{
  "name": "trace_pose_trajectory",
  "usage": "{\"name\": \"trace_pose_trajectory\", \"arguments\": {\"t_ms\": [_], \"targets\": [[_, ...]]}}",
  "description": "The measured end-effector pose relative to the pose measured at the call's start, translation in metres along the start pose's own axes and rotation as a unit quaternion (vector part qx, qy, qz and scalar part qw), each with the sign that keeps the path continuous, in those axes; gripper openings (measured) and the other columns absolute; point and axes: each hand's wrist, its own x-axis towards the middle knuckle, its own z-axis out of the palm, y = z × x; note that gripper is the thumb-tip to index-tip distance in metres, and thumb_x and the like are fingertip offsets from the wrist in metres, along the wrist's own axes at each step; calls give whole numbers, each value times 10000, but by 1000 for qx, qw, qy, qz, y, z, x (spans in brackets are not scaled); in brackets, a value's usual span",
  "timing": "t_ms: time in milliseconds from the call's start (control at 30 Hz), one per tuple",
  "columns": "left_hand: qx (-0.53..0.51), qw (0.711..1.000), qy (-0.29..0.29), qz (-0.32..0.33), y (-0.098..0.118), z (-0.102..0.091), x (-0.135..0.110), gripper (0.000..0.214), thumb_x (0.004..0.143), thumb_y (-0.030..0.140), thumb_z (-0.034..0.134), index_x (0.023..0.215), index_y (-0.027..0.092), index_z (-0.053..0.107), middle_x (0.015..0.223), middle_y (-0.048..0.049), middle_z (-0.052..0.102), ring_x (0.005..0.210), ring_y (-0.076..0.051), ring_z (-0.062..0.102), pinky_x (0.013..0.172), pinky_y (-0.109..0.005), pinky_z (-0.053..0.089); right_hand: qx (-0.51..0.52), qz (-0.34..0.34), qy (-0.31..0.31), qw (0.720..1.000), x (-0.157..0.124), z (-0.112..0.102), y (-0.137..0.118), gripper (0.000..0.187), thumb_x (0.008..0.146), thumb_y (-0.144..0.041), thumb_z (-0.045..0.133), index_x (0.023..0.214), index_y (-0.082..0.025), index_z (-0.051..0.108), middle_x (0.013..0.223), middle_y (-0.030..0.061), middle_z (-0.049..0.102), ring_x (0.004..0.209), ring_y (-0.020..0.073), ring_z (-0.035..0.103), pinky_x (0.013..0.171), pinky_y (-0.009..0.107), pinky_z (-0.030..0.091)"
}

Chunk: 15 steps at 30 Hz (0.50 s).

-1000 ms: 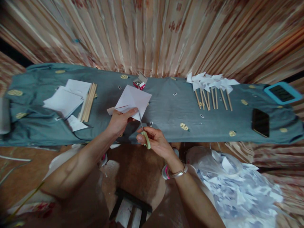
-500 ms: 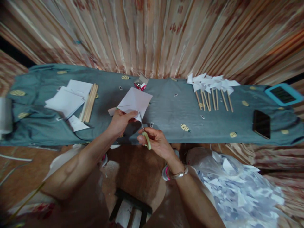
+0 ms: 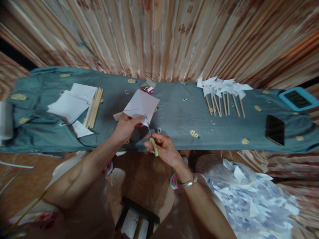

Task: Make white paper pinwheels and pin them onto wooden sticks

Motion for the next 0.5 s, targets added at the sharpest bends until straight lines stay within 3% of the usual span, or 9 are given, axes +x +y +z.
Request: {"name": "trace_pose_trajectory", "arguments": {"t_ms": [233, 500], "targets": [[13, 1000, 12, -16, 0, 0, 1, 102, 577, 230, 705, 592, 185, 614, 586, 7, 622, 553, -136, 562, 535, -240, 476, 0, -4, 16, 1000, 1, 1, 2, 447, 549, -516, 855, 812, -193, 693, 537, -61, 609, 467, 62, 523, 459, 190, 433], [-1, 1000, -14, 1, -4, 2, -1, 121, 566, 218, 712, 588, 174, 602, 556, 28, 592, 503, -110, 527, 509, -230, 453, -8, -21, 29, 999, 2, 1, 3, 450, 557, -523, 847, 819, -193, 690, 562, -47, 640, 467, 64, 529, 450, 195, 423]]}}
